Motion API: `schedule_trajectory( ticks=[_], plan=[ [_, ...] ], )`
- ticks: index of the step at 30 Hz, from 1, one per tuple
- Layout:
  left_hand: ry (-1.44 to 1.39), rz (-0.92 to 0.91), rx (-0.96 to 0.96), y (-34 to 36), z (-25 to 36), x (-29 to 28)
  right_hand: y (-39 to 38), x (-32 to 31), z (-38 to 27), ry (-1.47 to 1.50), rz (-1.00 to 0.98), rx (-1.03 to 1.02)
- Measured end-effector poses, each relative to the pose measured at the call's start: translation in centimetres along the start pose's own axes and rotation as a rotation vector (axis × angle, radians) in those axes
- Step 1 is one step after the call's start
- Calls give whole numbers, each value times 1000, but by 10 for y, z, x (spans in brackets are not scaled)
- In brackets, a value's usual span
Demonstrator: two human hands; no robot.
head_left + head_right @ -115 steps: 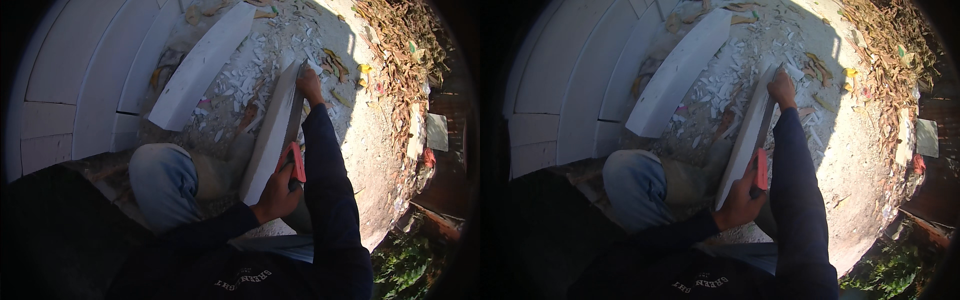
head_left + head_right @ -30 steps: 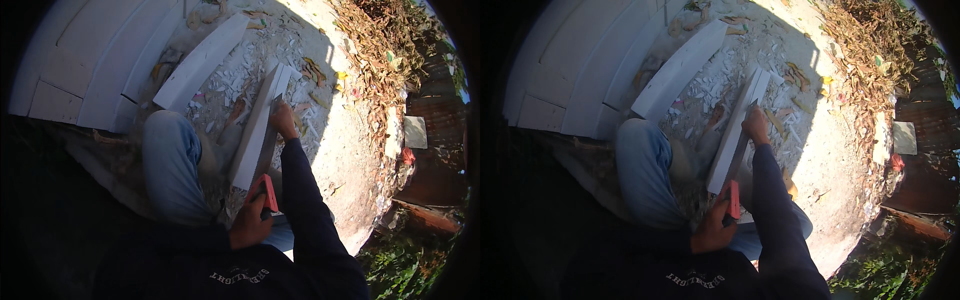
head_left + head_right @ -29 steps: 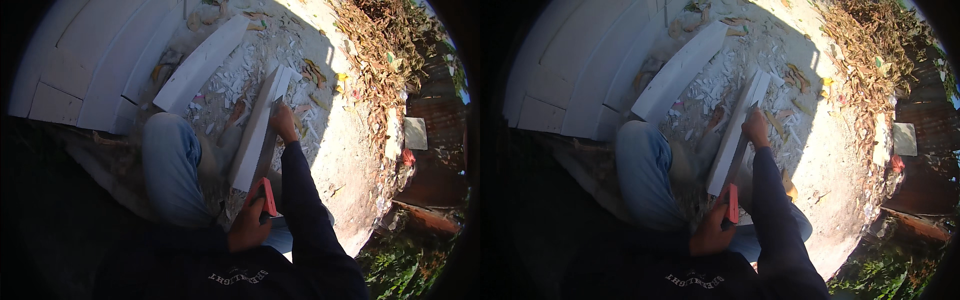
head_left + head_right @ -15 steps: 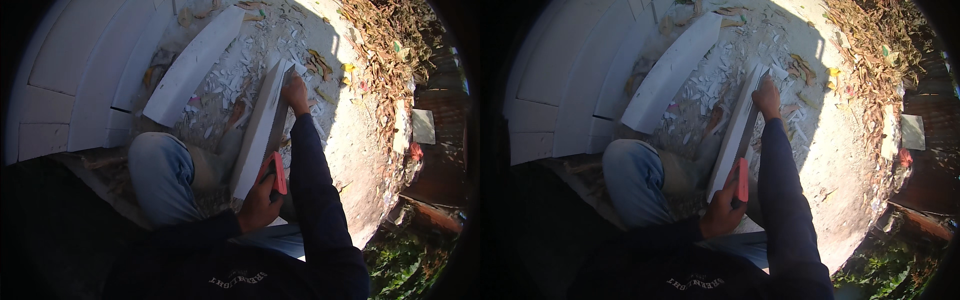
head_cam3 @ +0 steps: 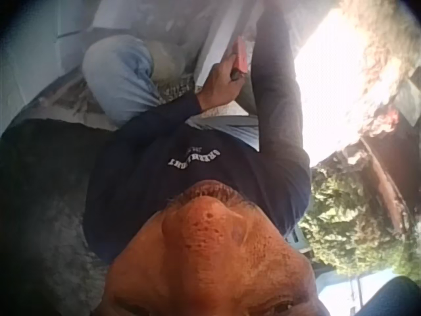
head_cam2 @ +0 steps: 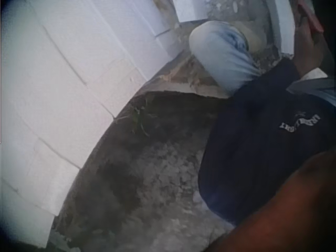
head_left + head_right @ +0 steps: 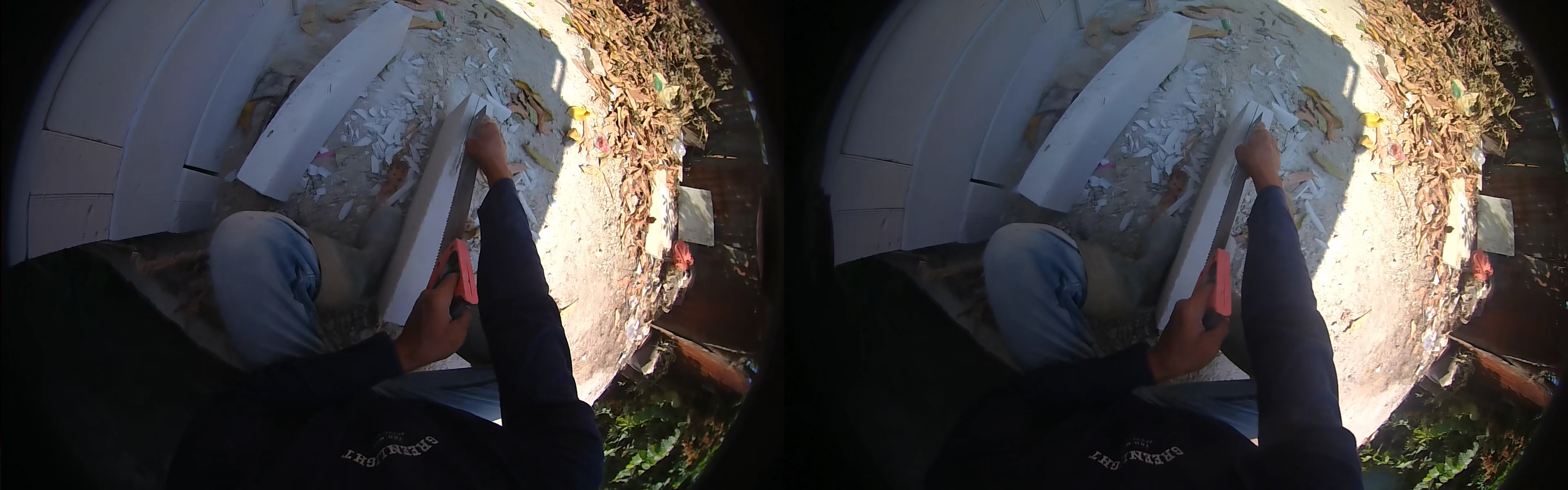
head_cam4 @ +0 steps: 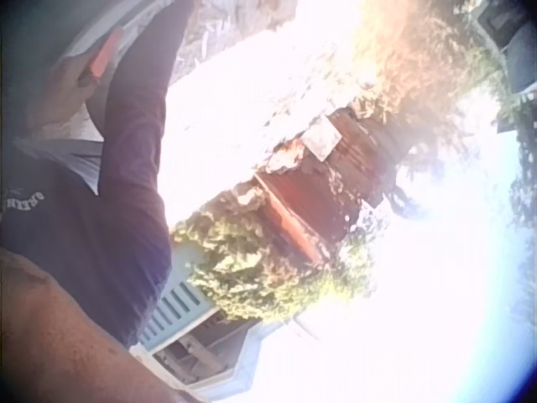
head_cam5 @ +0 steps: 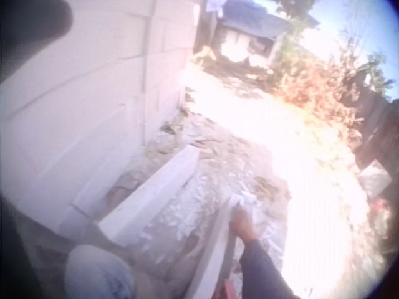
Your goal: The person sits on the ground and uses a hand saw to cut a long white wooden plank. They then pick up the cut pieces and stack them with other planks nearby before resuming cutting another piece of wood.
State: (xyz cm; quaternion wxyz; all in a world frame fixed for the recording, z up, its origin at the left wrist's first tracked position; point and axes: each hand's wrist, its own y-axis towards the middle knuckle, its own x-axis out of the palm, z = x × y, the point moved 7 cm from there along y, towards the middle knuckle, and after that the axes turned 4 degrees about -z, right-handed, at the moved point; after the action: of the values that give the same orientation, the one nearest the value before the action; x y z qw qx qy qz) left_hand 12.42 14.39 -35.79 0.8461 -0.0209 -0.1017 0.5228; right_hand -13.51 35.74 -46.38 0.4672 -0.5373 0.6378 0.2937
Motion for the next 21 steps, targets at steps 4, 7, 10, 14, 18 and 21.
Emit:
schedule_trajectory(
  ticks=[4, 7, 10, 14, 18, 21],
  plan=[
    [84, 4, 10, 13, 10, 1, 5, 4, 7, -12, 7, -4],
    [159, 1, -45, 5, 15, -1, 0, 10, 0, 8, -63, 12],
    [172, 0, -91, -7, 23, -1, -6, 16, 0, 14, -83, -42],
    [141, -66, -186, -31, 22, 2, -33, 9, -3, -13, -110, -2],
    [95, -32, -162, -61, 23, 6, -68, 4, -19, -44, -139, 24],
    [74, -42, -160, -85, 23, 6, -96, 7, -24, -51, -166, 37]
  ],
)
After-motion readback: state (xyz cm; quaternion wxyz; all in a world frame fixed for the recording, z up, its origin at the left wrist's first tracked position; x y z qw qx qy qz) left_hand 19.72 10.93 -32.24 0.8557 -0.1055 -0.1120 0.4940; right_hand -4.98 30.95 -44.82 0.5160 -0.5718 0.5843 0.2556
